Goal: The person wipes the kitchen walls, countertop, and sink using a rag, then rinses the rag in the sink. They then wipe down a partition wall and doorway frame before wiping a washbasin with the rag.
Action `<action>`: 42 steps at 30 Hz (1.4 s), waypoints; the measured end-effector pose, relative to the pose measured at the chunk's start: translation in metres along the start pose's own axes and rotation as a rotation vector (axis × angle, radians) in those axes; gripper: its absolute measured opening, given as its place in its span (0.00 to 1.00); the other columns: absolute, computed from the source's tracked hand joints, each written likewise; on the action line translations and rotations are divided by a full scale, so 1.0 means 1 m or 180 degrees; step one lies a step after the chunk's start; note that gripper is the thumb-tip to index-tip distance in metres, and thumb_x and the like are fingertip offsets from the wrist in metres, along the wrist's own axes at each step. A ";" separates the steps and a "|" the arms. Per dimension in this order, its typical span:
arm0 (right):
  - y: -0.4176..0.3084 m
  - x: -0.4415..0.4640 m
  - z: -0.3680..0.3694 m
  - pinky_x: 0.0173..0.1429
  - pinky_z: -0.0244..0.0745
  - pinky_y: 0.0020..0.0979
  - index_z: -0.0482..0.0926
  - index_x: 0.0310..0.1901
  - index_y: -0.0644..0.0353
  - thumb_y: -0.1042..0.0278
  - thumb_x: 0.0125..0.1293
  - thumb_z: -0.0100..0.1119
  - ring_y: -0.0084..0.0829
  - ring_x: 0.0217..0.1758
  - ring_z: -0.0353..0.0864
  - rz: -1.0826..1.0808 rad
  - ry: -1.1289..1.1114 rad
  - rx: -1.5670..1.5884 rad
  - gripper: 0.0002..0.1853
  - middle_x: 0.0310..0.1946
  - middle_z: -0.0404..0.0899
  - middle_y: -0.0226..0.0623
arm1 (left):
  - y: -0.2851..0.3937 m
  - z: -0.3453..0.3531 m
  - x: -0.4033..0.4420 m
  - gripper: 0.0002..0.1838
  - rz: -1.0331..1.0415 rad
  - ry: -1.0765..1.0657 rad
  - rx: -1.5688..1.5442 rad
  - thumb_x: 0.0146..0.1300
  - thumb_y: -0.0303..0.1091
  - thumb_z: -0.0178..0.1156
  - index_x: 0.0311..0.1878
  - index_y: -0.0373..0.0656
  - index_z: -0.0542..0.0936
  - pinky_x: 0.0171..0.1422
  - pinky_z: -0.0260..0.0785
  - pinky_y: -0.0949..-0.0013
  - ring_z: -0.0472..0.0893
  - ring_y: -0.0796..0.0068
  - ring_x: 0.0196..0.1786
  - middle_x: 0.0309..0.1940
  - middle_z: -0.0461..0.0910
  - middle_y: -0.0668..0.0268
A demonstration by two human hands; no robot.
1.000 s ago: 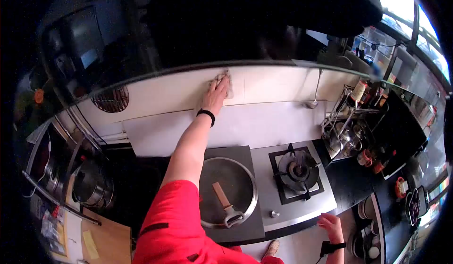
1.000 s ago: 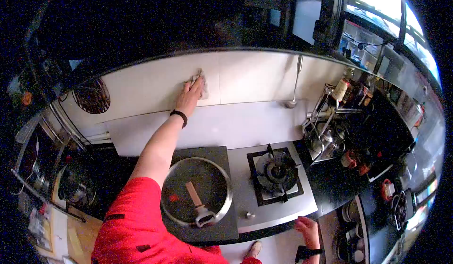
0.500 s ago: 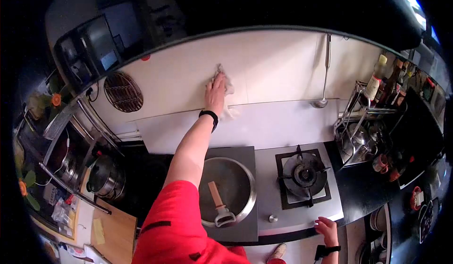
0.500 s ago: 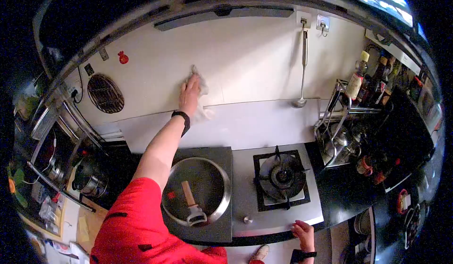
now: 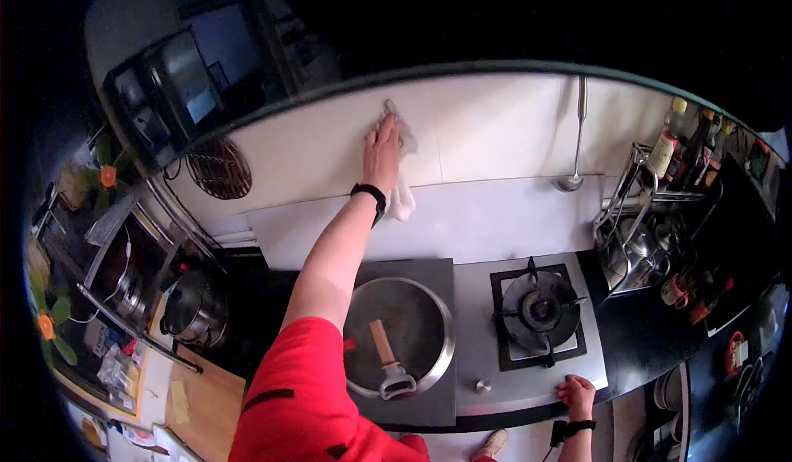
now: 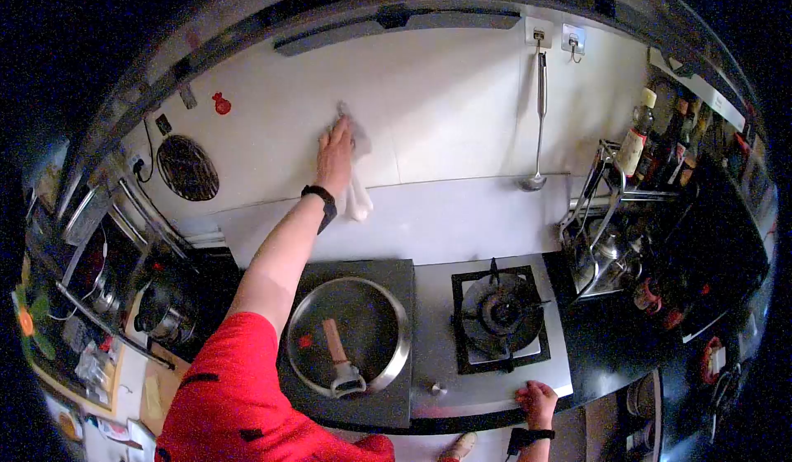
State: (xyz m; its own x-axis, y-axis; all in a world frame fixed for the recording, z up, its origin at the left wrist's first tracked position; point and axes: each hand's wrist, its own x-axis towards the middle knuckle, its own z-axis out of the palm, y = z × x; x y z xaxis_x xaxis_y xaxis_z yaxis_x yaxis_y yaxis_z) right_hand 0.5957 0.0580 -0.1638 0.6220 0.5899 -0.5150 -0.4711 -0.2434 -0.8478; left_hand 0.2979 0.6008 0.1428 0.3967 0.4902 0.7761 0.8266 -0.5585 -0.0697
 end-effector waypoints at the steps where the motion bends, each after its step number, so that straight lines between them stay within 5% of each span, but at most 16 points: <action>1: 0.005 0.003 -0.001 0.19 0.71 0.23 0.77 0.42 0.65 0.69 0.64 0.56 0.27 0.18 0.79 -0.0001 0.0008 0.0016 0.09 0.24 0.81 0.39 | -0.001 0.003 0.008 0.22 0.0185 0.0377 0.0225 0.63 0.27 0.48 0.62 0.41 0.70 0.65 0.63 0.59 0.69 0.56 0.58 0.67 0.63 0.64; 2: 0.010 0.008 -0.004 0.18 0.71 0.23 0.77 0.42 0.65 0.69 0.64 0.56 0.28 0.18 0.79 0.0002 0.0023 0.0056 0.09 0.24 0.81 0.39 | 0.011 -0.023 0.018 0.24 -0.0009 -0.0109 -0.0060 0.67 0.25 0.42 0.67 0.36 0.63 0.72 0.52 0.57 0.64 0.53 0.65 0.71 0.57 0.60; 10: 0.011 0.014 0.004 0.18 0.72 0.26 0.76 0.41 0.67 0.71 0.63 0.54 0.31 0.19 0.81 -0.0105 0.0221 -0.0044 0.09 0.23 0.81 0.42 | -0.014 -0.001 -0.044 0.22 0.0155 -0.0875 -0.0335 0.68 0.31 0.45 0.65 0.43 0.66 0.69 0.58 0.60 0.66 0.55 0.63 0.67 0.63 0.63; 12: 0.005 0.010 0.002 0.18 0.72 0.26 0.75 0.41 0.67 0.70 0.63 0.54 0.31 0.19 0.81 -0.0082 0.0129 -0.0005 0.09 0.24 0.81 0.43 | -0.019 -0.020 -0.042 0.21 -0.2079 -0.0287 -0.2451 0.63 0.37 0.54 0.59 0.45 0.72 0.62 0.65 0.60 0.71 0.53 0.58 0.57 0.72 0.54; 17: 0.008 0.014 0.002 0.19 0.74 0.27 0.75 0.41 0.67 0.70 0.64 0.52 0.34 0.19 0.82 -0.0130 0.0121 -0.0092 0.09 0.25 0.82 0.46 | -0.125 -0.037 0.012 0.25 -0.1789 0.1523 -0.0663 0.62 0.41 0.57 0.59 0.40 0.70 0.61 0.64 0.55 0.70 0.52 0.58 0.56 0.72 0.49; 21: 0.006 0.010 0.005 0.19 0.73 0.26 0.75 0.41 0.67 0.70 0.65 0.51 0.34 0.20 0.82 -0.0055 0.0170 0.0031 0.09 0.25 0.82 0.46 | -0.150 -0.074 0.077 0.30 -0.2330 0.2338 -0.1039 0.58 0.41 0.61 0.60 0.36 0.68 0.63 0.62 0.52 0.66 0.49 0.62 0.58 0.70 0.48; 24: 0.005 0.008 0.004 0.18 0.72 0.26 0.75 0.41 0.67 0.70 0.65 0.50 0.33 0.20 0.83 -0.0079 0.0204 -0.0023 0.09 0.25 0.82 0.45 | -0.137 -0.006 0.111 0.34 -0.1708 0.2119 -0.1470 0.56 0.42 0.63 0.62 0.35 0.65 0.66 0.58 0.50 0.62 0.46 0.66 0.62 0.67 0.48; 25: 0.003 0.006 0.005 0.19 0.72 0.25 0.75 0.42 0.66 0.69 0.66 0.50 0.33 0.20 0.83 -0.0054 0.0184 -0.0077 0.10 0.25 0.83 0.45 | -0.134 0.055 0.119 0.35 -0.1257 0.2326 0.0247 0.55 0.43 0.63 0.63 0.36 0.64 0.70 0.51 0.46 0.59 0.45 0.68 0.64 0.64 0.49; 26: 0.001 0.004 0.006 0.19 0.72 0.25 0.76 0.42 0.66 0.69 0.66 0.50 0.33 0.20 0.83 -0.0034 0.0164 -0.0132 0.10 0.25 0.83 0.45 | -0.089 0.057 0.106 0.35 -0.0990 0.1735 -0.0364 0.55 0.43 0.63 0.63 0.38 0.65 0.72 0.44 0.42 0.58 0.46 0.69 0.64 0.64 0.49; 29: -0.001 0.002 0.008 0.20 0.72 0.25 0.76 0.42 0.66 0.69 0.66 0.50 0.33 0.21 0.83 -0.0016 0.0140 -0.0082 0.10 0.26 0.83 0.44 | 0.061 0.018 0.076 0.25 -0.0202 0.0406 -0.0343 0.55 0.34 0.60 0.58 0.45 0.71 0.67 0.51 0.43 0.62 0.49 0.65 0.60 0.67 0.53; 31: -0.004 0.004 0.006 0.20 0.73 0.25 0.76 0.42 0.65 0.68 0.66 0.50 0.33 0.22 0.83 -0.0017 0.0136 -0.0124 0.10 0.26 0.83 0.44 | 0.097 0.019 0.058 0.15 0.0463 0.0120 -0.0596 0.63 0.36 0.52 0.52 0.50 0.74 0.65 0.59 0.55 0.65 0.54 0.62 0.56 0.70 0.58; 33: -0.002 0.001 0.005 0.22 0.74 0.26 0.76 0.42 0.65 0.68 0.66 0.50 0.33 0.23 0.84 0.0015 0.0133 -0.0158 0.10 0.27 0.83 0.43 | 0.125 -0.005 0.035 0.13 0.0033 -0.0499 -0.1663 0.65 0.38 0.50 0.52 0.51 0.75 0.64 0.61 0.59 0.66 0.59 0.61 0.55 0.70 0.65; 35: -0.005 -0.002 0.008 0.22 0.74 0.26 0.76 0.42 0.65 0.68 0.66 0.50 0.33 0.23 0.84 -0.0021 0.0184 -0.0144 0.10 0.27 0.83 0.42 | 0.106 0.025 0.024 0.13 0.0814 -0.0785 -0.0769 0.63 0.37 0.52 0.51 0.52 0.75 0.65 0.62 0.60 0.65 0.62 0.62 0.55 0.69 0.70; 37: -0.008 -0.005 0.012 0.22 0.75 0.26 0.76 0.42 0.65 0.68 0.66 0.50 0.32 0.23 0.84 -0.0033 0.0197 -0.0158 0.10 0.27 0.83 0.42 | 0.075 0.046 0.005 0.08 0.1195 -0.0218 -0.0516 0.60 0.32 0.53 0.42 0.52 0.78 0.61 0.68 0.61 0.68 0.63 0.57 0.48 0.71 0.71; 39: -0.009 -0.007 0.013 0.23 0.76 0.27 0.76 0.42 0.65 0.68 0.65 0.50 0.32 0.23 0.84 -0.0043 0.0248 -0.0210 0.10 0.26 0.83 0.42 | 0.052 0.027 0.002 0.08 0.0527 -0.0222 -0.0146 0.60 0.32 0.53 0.42 0.49 0.77 0.60 0.67 0.61 0.68 0.62 0.55 0.49 0.71 0.70; 42: -0.002 0.003 0.010 0.23 0.76 0.27 0.76 0.41 0.65 0.69 0.65 0.50 0.32 0.22 0.83 -0.0051 0.0243 -0.0119 0.10 0.26 0.83 0.42 | 0.014 0.001 0.029 0.12 -0.1319 0.0533 -0.2265 0.60 0.36 0.55 0.45 0.43 0.75 0.59 0.64 0.59 0.68 0.58 0.55 0.50 0.73 0.63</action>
State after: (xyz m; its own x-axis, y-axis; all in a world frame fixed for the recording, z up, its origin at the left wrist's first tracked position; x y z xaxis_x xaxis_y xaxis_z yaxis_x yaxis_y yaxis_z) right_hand 0.5926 0.0677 -0.1626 0.6757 0.5339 -0.5083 -0.4380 -0.2639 -0.8594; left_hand 0.3217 0.6077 0.1633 0.0054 0.6742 0.7385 0.4210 -0.6714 0.6099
